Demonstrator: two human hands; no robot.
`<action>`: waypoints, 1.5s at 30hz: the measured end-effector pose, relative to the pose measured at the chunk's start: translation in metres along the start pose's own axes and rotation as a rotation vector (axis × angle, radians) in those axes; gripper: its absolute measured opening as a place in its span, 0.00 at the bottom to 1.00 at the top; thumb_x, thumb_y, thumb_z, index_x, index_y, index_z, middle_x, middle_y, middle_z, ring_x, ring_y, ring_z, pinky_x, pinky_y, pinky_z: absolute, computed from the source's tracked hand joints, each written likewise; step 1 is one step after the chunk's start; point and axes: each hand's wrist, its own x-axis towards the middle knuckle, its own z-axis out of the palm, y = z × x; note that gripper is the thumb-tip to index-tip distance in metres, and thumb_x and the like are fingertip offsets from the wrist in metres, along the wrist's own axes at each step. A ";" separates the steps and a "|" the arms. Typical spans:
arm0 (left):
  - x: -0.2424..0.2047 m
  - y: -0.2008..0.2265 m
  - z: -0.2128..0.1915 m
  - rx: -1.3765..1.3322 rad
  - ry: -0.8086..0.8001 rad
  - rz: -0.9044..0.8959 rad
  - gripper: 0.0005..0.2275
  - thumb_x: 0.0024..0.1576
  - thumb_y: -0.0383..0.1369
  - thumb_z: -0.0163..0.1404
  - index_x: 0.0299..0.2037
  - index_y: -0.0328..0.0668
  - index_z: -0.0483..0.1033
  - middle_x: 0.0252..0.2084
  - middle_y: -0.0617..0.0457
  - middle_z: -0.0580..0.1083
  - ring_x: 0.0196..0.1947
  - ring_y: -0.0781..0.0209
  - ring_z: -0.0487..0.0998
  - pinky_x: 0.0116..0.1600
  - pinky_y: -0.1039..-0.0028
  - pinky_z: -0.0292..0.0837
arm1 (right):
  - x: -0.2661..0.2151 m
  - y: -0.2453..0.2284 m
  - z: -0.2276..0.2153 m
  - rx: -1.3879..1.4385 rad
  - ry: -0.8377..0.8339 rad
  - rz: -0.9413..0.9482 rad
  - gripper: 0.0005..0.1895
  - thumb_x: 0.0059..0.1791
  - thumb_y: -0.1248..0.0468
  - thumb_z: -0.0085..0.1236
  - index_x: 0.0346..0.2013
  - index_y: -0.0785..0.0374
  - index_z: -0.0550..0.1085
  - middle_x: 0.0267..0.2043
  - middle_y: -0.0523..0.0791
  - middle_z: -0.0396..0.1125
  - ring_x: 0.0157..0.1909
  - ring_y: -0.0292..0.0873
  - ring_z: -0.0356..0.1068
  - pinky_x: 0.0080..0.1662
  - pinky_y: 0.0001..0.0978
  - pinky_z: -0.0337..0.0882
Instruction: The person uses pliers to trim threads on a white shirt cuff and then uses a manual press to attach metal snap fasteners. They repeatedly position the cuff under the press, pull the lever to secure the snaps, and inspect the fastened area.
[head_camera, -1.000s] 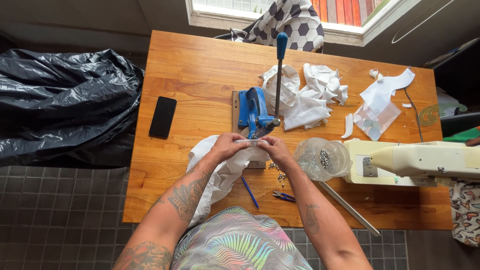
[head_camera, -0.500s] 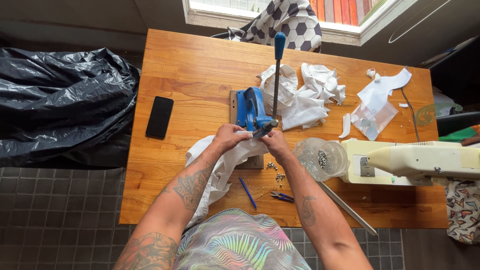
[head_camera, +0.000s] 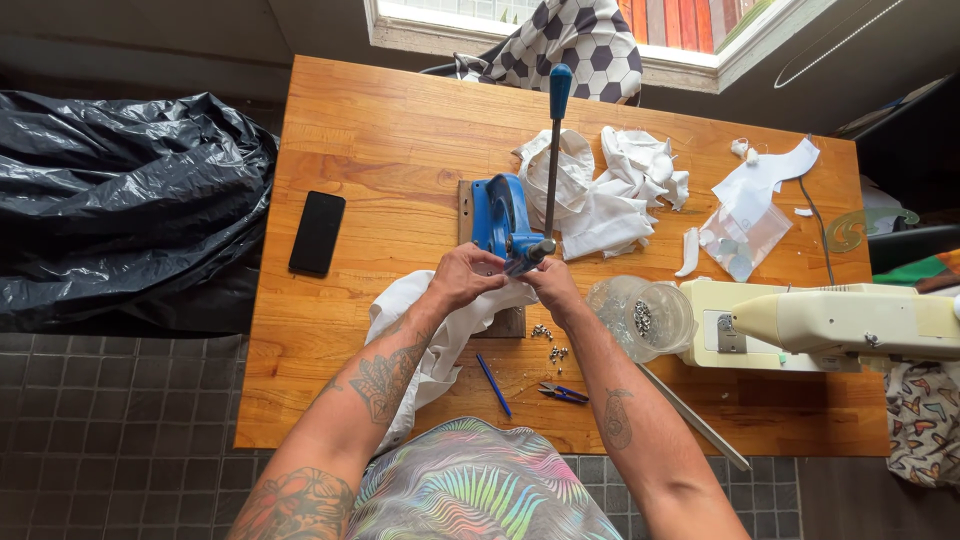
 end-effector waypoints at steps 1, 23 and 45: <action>0.001 -0.004 0.005 -0.001 -0.002 -0.002 0.15 0.50 0.44 0.74 0.48 0.69 0.95 0.52 0.53 0.87 0.59 0.50 0.87 0.66 0.63 0.80 | -0.001 -0.001 0.000 0.000 0.001 0.003 0.11 0.47 0.62 0.86 0.41 0.58 0.90 0.34 0.43 0.82 0.37 0.34 0.82 0.48 0.29 0.82; 0.004 0.004 0.013 0.066 0.052 -0.069 0.10 0.51 0.43 0.73 0.44 0.65 0.95 0.43 0.69 0.91 0.45 0.77 0.88 0.53 0.79 0.81 | -0.072 -0.312 0.017 0.333 0.040 -0.531 0.25 0.61 0.55 0.60 0.71 0.53 0.64 0.35 0.44 0.67 0.32 0.40 0.66 0.36 0.32 0.70; -0.006 0.012 0.000 -0.065 -0.054 0.015 0.18 0.50 0.31 0.72 0.52 0.59 0.93 0.52 0.64 0.90 0.53 0.73 0.87 0.61 0.81 0.78 | -0.288 -0.242 0.028 -1.505 0.366 0.044 0.24 0.66 0.41 0.40 0.48 0.51 0.79 0.38 0.56 0.83 0.44 0.77 0.82 0.45 0.73 0.77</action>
